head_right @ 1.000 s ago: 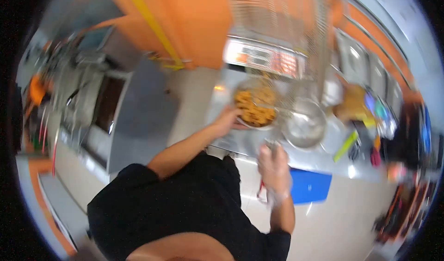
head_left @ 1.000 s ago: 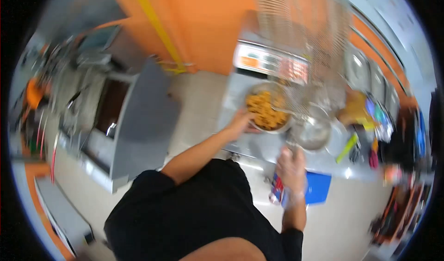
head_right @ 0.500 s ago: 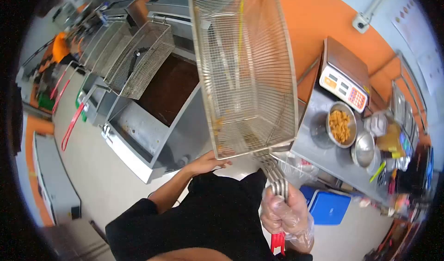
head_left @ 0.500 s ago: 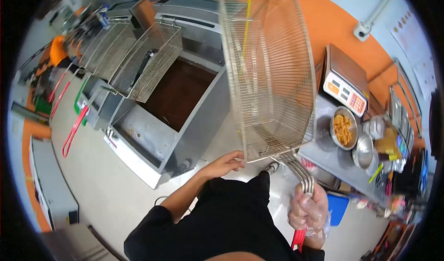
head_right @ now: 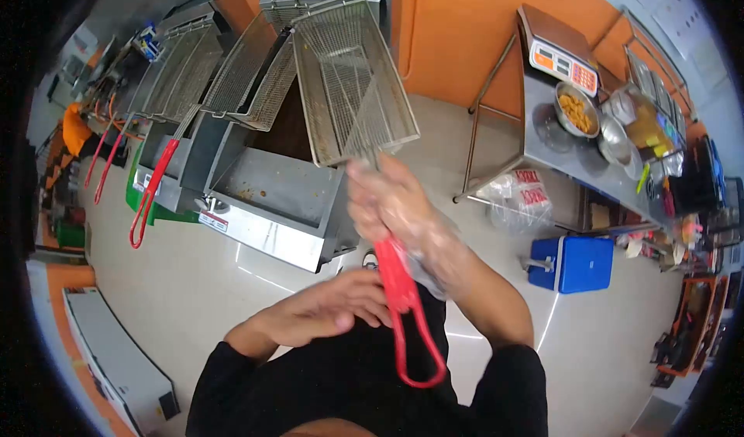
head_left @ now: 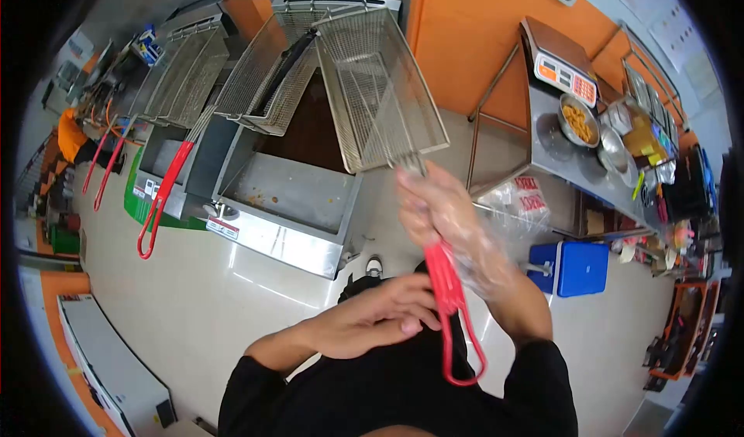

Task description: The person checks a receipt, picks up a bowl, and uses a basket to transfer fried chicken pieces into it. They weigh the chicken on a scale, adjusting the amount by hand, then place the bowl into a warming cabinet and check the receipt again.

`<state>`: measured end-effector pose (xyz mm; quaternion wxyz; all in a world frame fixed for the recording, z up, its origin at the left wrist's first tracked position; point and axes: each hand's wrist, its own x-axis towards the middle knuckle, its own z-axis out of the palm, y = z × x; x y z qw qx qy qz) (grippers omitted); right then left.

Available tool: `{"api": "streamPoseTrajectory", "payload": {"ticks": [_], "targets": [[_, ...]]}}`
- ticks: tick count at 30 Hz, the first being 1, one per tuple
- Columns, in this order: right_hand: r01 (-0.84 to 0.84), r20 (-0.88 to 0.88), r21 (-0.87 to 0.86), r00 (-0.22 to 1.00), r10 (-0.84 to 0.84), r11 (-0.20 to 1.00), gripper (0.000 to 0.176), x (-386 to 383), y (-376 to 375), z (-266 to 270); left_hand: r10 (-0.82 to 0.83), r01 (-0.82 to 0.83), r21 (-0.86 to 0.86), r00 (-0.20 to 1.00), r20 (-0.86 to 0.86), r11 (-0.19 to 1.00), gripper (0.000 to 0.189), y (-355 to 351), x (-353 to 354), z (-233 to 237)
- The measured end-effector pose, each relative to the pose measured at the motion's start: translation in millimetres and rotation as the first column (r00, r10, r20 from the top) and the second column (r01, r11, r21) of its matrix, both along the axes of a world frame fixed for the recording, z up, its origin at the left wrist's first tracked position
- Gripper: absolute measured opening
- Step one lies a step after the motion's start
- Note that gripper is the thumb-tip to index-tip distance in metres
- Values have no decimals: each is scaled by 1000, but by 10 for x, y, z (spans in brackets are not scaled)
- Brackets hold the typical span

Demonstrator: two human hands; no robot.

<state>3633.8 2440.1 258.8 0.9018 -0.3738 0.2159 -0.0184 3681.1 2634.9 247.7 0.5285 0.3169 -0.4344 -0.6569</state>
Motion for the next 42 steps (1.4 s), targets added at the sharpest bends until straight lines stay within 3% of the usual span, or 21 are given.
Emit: {"api": "streamPoseTrajectory", "payload": {"ticks": [2, 3, 4, 6, 8, 18, 23, 25, 26, 28, 29, 30, 32, 33, 34, 35, 36, 38, 39, 41, 42], "targets": [[33, 103, 43, 994, -38, 999, 30, 245, 153, -90, 276, -213, 238, 921, -274, 948, 58, 168, -34, 177], [88, 149, 46, 984, -94, 995, 33, 400, 255, -94, 386, -320, 324, 908, -165, 890, 58, 233, -27, 253], [93, 226, 120, 967, -119, 988, 33, 561, 304, -205, 368, -303, 322, 916, -163, 897, 58, 280, -16, 323], [104, 322, 181, 933, -159, 978, 32, 848, 426, -318, 629, -531, 451, 772, -92, 717, 57, 327, 34, 444], [197, 331, 335, 891, -312, 921, 28, 1092, 564, -266, 778, -709, 437, 627, 30, 554, 53, 319, 57, 531], [354, 245, 480, 825, -509, 803, 7, 1858, 1060, -143, 730, -728, 333, 668, 144, 600, 51, 799, 1072, 706], [388, 287, 454, 789, -544, 802, 15, 2452, 1232, -445, 729, -719, 336, 674, 124, 608, 58, 935, 1447, 797], [239, 349, 299, 874, -339, 924, 24, 2462, 1173, -533, 714, -709, 337, 687, 134, 619, 59, 1034, 1542, 648], [251, 343, 296, 873, -348, 921, 24, 2386, 1145, -603, 716, -716, 328, 683, 144, 617, 59, 1066, 1565, 573], [271, 155, 128, 945, -289, 954, 28, 1827, 948, -603, 712, -696, 332, 696, 95, 636, 60, 1111, 1562, 439], [235, 212, -84, 954, -214, 968, 30, 1560, 754, -703, 711, -684, 335, 701, 55, 648, 62, 1128, 1566, 384], [197, 247, -299, 961, -124, 934, 33, 1269, 487, -845, 705, -675, 340, 708, 47, 655, 62, 1135, 1598, 317], [306, 352, -587, 930, -105, 749, 24, 618, -231, -1032, 633, -582, 261, 748, -201, 770, 69, 1220, 1633, 204], [395, 336, -592, 913, -230, 703, 12, 323, -624, -1118, 637, -584, 265, 739, -218, 767, 69, 1220, 1584, 119], [418, 241, -648, 905, -350, 636, 6, 84, -1137, -1318, 667, -608, 278, 643, -377, 744, 71, 1213, 1526, 52], [500, 376, -827, 833, -406, 259, 15, -196, -1753, -1508, 675, -630, 297, 526, -517, 718, 73, 1189, 1458, 0], [373, 326, -928, 781, -533, -21, 15, -489, -2352, -1511, 679, -634, 298, 521, -516, 713, 73, 1137, 1368, -110], [25, 292, -922, 698, -654, -386, 13, -1107, -3649, -1574, 645, -809, 174, 295, -705, 561, 72, 878, 1133, -439], [-160, 187, -893, 718, -670, -420, 18, -1380, -4204, -1549, 647, -809, 174, 298, -702, 562, 72, 827, 1066, -713], [-492, -86, -785, 689, -720, -377, 23, -1735, -5045, -1497, 297, -827, 127, 50, -954, 547, 66, 606, 892, -1243], [-481, -77, -787, 699, -711, -387, 23, -1762, -5331, -1491, 200, -796, 104, 22, -980, 596, 54, 58, 595, -1210]]}}
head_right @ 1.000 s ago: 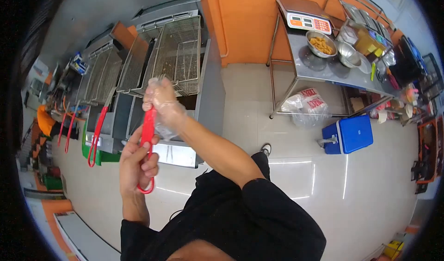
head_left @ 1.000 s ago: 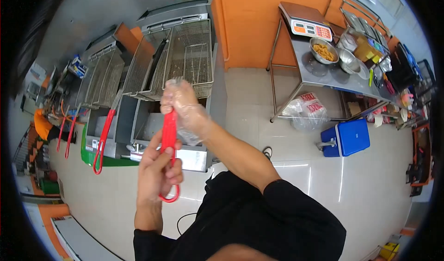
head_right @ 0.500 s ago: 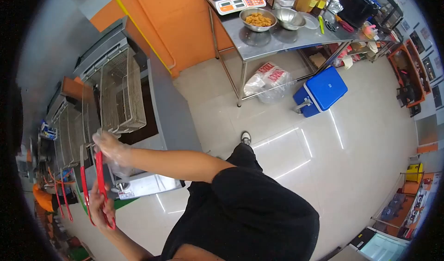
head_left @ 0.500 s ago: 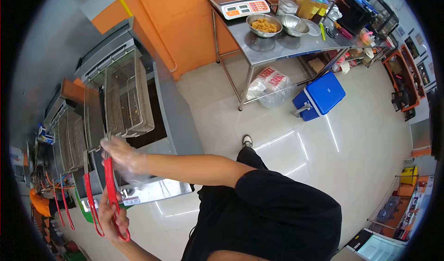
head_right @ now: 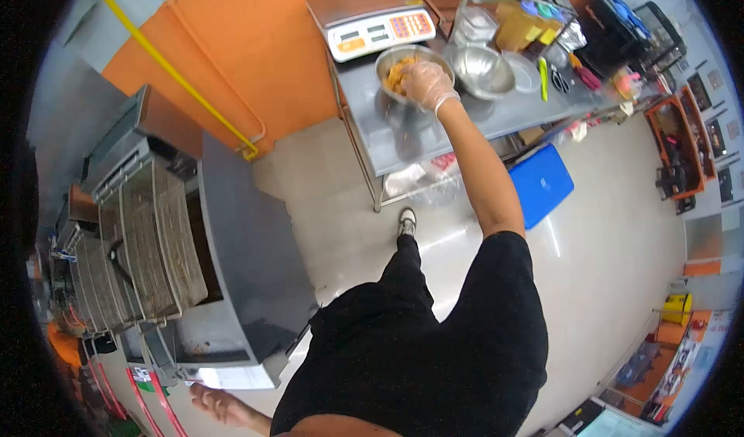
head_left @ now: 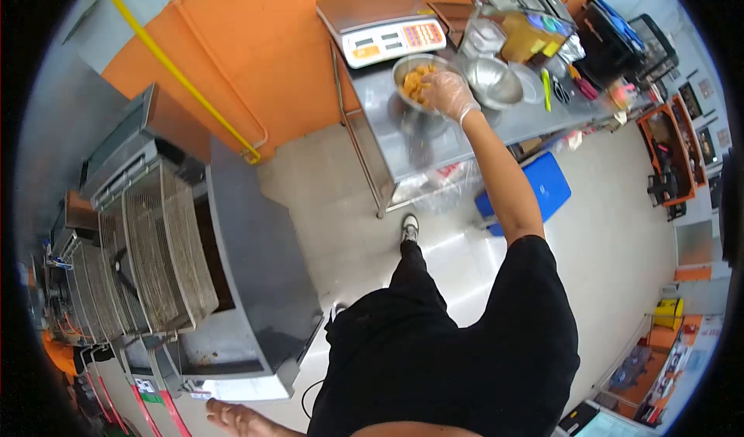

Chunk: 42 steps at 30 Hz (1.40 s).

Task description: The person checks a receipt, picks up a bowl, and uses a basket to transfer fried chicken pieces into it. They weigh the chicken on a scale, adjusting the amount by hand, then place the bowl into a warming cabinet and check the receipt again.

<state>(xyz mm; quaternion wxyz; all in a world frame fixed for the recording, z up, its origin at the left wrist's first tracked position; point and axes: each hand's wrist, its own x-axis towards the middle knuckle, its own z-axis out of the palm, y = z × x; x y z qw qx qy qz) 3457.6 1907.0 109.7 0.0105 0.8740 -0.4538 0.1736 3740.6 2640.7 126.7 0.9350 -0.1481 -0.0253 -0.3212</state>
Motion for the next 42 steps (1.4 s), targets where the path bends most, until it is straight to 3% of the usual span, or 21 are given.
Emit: {"api": "streamPoseTrajectory", "payload": {"ticks": [2, 4, 6, 7, 8, 10, 12, 14, 16, 17, 19, 20, 21, 25, 29, 31, 33, 34, 38, 40, 42], "targets": [[-93, -199, -15, 976, 89, 996, 27, -160, -511, -23, -94, 93, 245, 996, -9, 965, 33, -973, -414, 15], [-57, -182, 164, 979, 87, 985, 29, -494, -890, 135, -245, 231, 479, 969, -33, 847, 35, -2075, -772, 64], [201, 246, -57, 952, -182, 978, 27, -1101, -1134, 278, -418, 244, 793, 908, 14, 558, 34, -2946, -1096, 31], [381, 188, -15, 909, -372, 925, 26, -1536, -1407, 116, -552, 247, 850, 832, 61, 466, 32, -3305, -1278, 12], [545, 125, 15, 831, -543, 838, 26, -1995, -1653, -91, -572, 263, 855, 819, 48, 447, 32, -3642, -1432, 19], [770, 169, 89, 613, -772, 631, 28, -2671, -1789, -286, -725, 162, 977, 689, -11, 139, 31, -4109, -1641, 27], [926, -17, 236, 307, -952, 295, 36, -3123, -1992, -554, -731, 158, 984, 681, -52, 78, 29, -4407, -1708, -74], [898, -151, 299, 378, -913, 323, 42, -3565, -2158, -1156, -705, 146, 989, 704, -88, 22, 28, -4544, -1715, -190], [838, -492, 196, 533, -688, 509, 42, -3939, -2313, -1524, -680, 102, 993, 725, -110, -52, 25, -4674, -1610, -330], [873, -302, 317, 464, -833, 371, 37, -4173, -2379, -1666, -681, 74, 993, 724, -114, -88, 24, -4743, -1557, -353], [652, -583, -8, 613, -534, 758, 30, -4262, -2068, -1029, -659, 58, 993, 744, -114, -107, 23, -4851, -1462, -369], [713, 49, 304, 651, -758, 632, 31, -4306, -1979, -904, -665, 42, 992, 739, -108, -115, 22, -4885, -1402, -396], [527, 577, 600, 236, -782, 602, 33, -4277, -1987, -732, -662, 42, 992, 741, -112, -121, 25, -4898, -1334, -483], [351, 572, 540, 513, -640, 765, 37, -2692, -1784, 762, -625, 55, 979, 762, -170, -199, 22, -5004, -1140, -779], [7, 565, 551, 733, -379, 835, 33, -807, -2405, 776, -677, 25, 977, 718, -165, -212, 20, -5276, -1053, -847], [7, 522, 416, 817, -245, 909, 37, 34, -3132, 216, -693, 12, 979, 704, -154, -205, 20, -5319, -1023, -843], [91, 301, 473, 918, -258, 876, 34, 704, -3392, 317, -693, -13, 986, 713, -107, -165, 20, -5366, -958, -815], [93, 195, 473, 959, -207, 876, 33, 920, -3651, 127, -691, -15, 986, 716, -103, -163, 20, -5357, -920, -796], [141, 293, 532, 895, -337, 835, 34, 1008, -3756, -216, -575, -59, 985, 817, -44, -160, 21, -5156, -827, -817], [195, 121, 201, 968, -222, 960, 35, 756, -3403, 156, -521, -39, 986, 852, -53, -163, 22, -5062, -796, -883], [-148, 387, 142, 918, 83, 979, 36, 295, -2969, 198, -478, -47, 974, 876, -67, -224, 20, -5025, -772, -941]]}}
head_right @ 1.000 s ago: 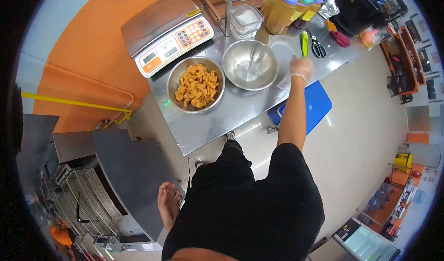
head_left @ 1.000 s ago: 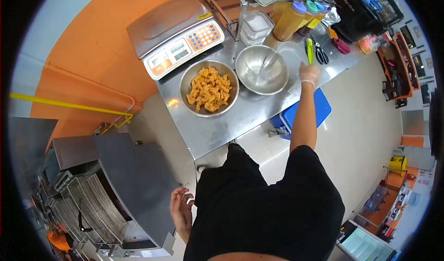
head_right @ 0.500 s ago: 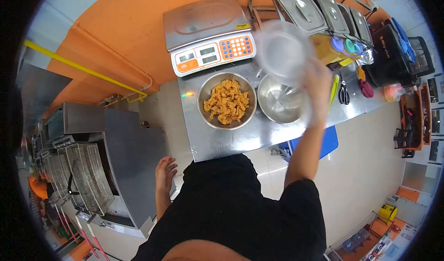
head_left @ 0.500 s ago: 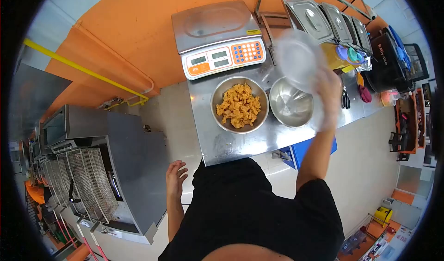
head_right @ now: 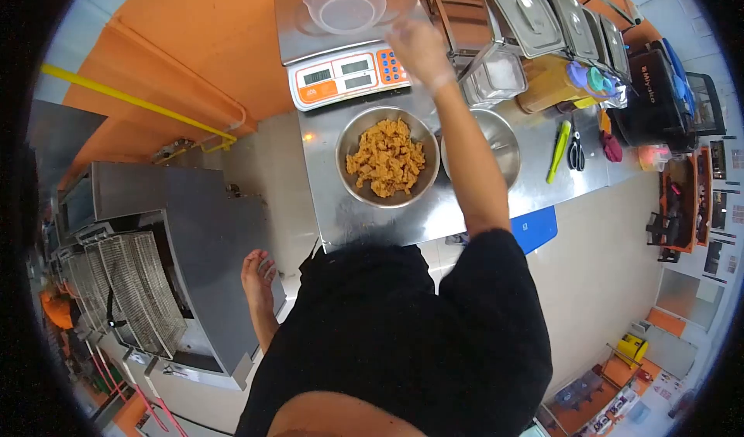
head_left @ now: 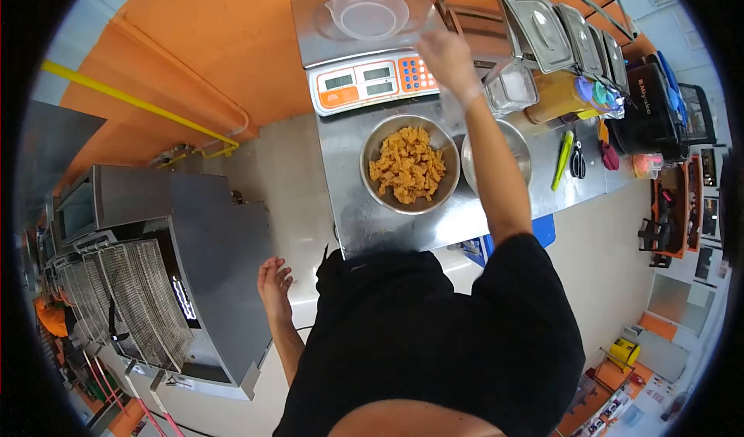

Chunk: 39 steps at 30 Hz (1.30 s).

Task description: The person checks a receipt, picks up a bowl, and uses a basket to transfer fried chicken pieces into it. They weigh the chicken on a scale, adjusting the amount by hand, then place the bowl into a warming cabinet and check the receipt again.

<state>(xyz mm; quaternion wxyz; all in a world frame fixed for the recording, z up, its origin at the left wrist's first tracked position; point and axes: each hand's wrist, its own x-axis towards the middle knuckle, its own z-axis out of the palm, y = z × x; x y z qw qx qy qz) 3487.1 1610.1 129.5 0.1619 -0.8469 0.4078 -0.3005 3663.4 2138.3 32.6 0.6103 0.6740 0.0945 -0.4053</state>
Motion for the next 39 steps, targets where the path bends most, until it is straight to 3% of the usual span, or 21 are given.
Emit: {"api": "streamPoseTrajectory", "payload": {"ticks": [2, 4, 6, 7, 9, 10, 12, 17, 18, 20, 22, 24, 25, 31, 35, 37, 39], "targets": [[-41, -279, 364, 948, 151, 930, 34, -331, 515, 266, -24, 24, 28, 1000, 7, 999, 22, -64, 14, -41], [-370, -207, 281, 878, 432, 886, 30, -649, 866, 78, -140, 136, 94, 990, 31, 986, 22, -289, 41, -30], [-425, -402, 396, 717, 569, 814, 40, -642, 1229, 127, -230, 225, 76, 972, 54, 971, 22, -532, 38, -12], [-425, -397, 398, 719, 570, 813, 40, -614, 1412, 107, -321, 317, 61, 943, 85, 946, 22, -622, 54, -1], [-535, -581, 175, 622, 526, 826, 54, -504, 1658, 55, -385, 383, 44, 919, 89, 923, 22, -777, 109, -114], [-536, -578, 172, 625, 525, 827, 54, -440, 1703, 40, -447, 447, 23, 890, 86, 894, 21, -801, 109, -193], [-449, -681, 237, 556, 477, 862, 63, -312, 1750, 7, -422, 420, 35, 905, 58, 907, 22, -786, 106, -343], [-494, -590, 322, 562, 579, 808, 55, -305, 1481, -438, -315, 315, 22, 949, 8, 949, 22, -589, 39, -366], [-506, -589, 320, 556, 586, 801, 55, -263, 1523, -247, -282, 281, 30, 959, 9, 959, 21, -536, 19, -354], [-294, -647, 399, 581, 494, 869, 44, -221, 1714, 176, -237, 237, 49, 971, 9, 970, 21, -390, -22, -356], [-368, -678, 289, 573, 461, 884, 42, -231, 1772, -72, -142, 143, 68, 990, -16, 987, 18, -296, -52, -429], [-591, -825, 170, 352, 442, 788, 41, -184, 1757, -195, -117, 119, 81, 993, -25, 990, 18, -243, -100, -437], [-419, -809, 206, 434, 395, 884, 37, -138, 1800, -140, -92, 94, 85, 995, -30, 992, 18, -265, -111, -439], [-330, -764, 167, 553, 333, 929, 31, -119, 1899, -268, -102, 102, 40, 995, -5, 994, 17, -411, -190, -351], [-396, -782, 186, 494, 380, 899, 29, -145, 1839, -427, -102, 102, 40, 995, 0, 994, 18, -471, -209, -345], [-300, -670, 265, 626, 399, 916, 30, -126, 1828, -367, -119, 119, 19, 993, 6, 993, 18, -477, -215, -380], [-321, -640, 238, 658, 397, 917, 31, -153, 1838, -324, -118, 117, 20, 993, 5, 993, 18, -462, -206, -380]]}}
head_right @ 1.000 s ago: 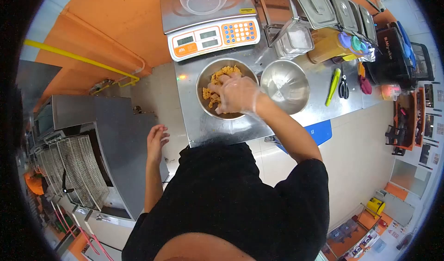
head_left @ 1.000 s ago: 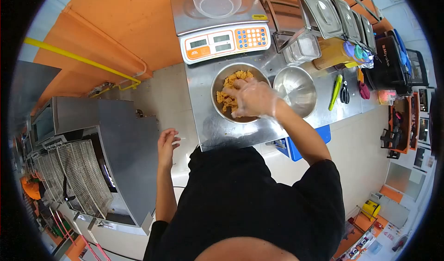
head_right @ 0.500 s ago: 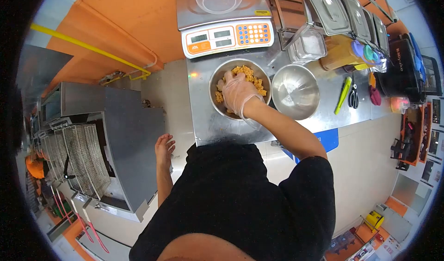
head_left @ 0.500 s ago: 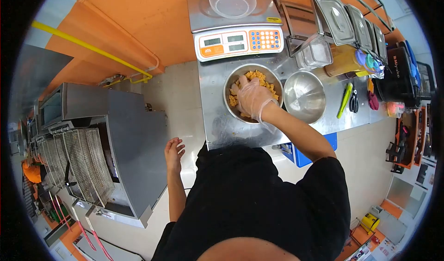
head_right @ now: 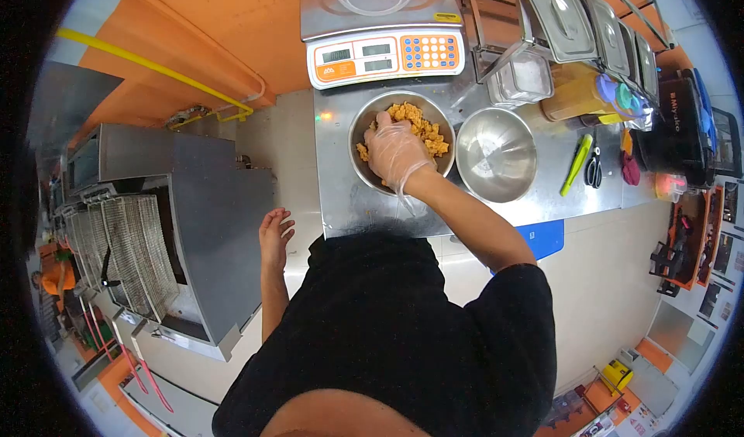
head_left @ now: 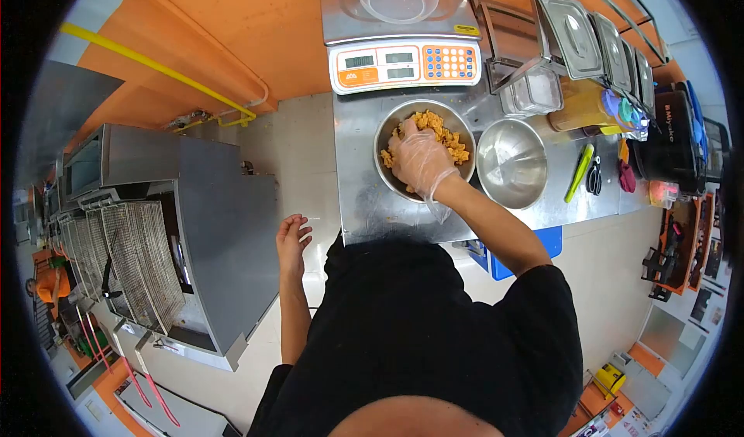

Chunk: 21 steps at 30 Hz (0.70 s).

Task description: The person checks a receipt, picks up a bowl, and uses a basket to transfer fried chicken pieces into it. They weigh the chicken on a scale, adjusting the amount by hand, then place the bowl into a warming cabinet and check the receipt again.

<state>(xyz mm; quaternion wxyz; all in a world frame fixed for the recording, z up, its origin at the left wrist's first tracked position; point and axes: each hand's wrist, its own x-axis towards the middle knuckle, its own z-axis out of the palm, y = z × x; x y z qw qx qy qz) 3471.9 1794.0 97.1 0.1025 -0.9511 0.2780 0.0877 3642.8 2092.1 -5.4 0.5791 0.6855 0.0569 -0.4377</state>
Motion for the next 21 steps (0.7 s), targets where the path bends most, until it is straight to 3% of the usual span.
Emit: {"api": "streamPoseTrajectory", "payload": {"ticks": [2, 4, 5, 9, 11, 15, 17, 21], "targets": [[-17, 51, -13, 999, 18, 1000, 31, -45, -40, -11, 10, -10, -1, 1000, -3, 1000, 19, 11, 8, 11], [32, 293, 143, 953, -73, 989, 25, -136, -114, -56, 36, -36, 21, 999, 15, 999, 18, 49, 21, 22], [25, 291, 144, 954, -66, 989, 25, -184, -159, -56, 43, -44, 22, 999, 13, 999, 18, 66, 36, 13], [15, 142, 152, 989, -37, 988, 38, -187, -165, 163, 61, -62, 45, 998, 17, 997, 17, 81, 67, -3], [-97, -133, 23, 986, 99, 995, 47, -71, -59, 97, 60, -61, 53, 998, 20, 997, 17, 78, 87, -5], [-100, -175, -183, 982, 67, 978, 55, 7, 146, -143, 79, -79, 26, 997, 6, 997, 18, 57, 108, -32], [34, -161, -220, 984, -70, 975, 57, 38, 192, -118, 83, -83, 16, 997, 3, 996, 18, 94, 110, -53], [13, -139, -59, 990, -21, 998, 40, 30, 99, 42, 92, -92, 36, 996, -16, 995, 19, 192, 66, -146]]}}
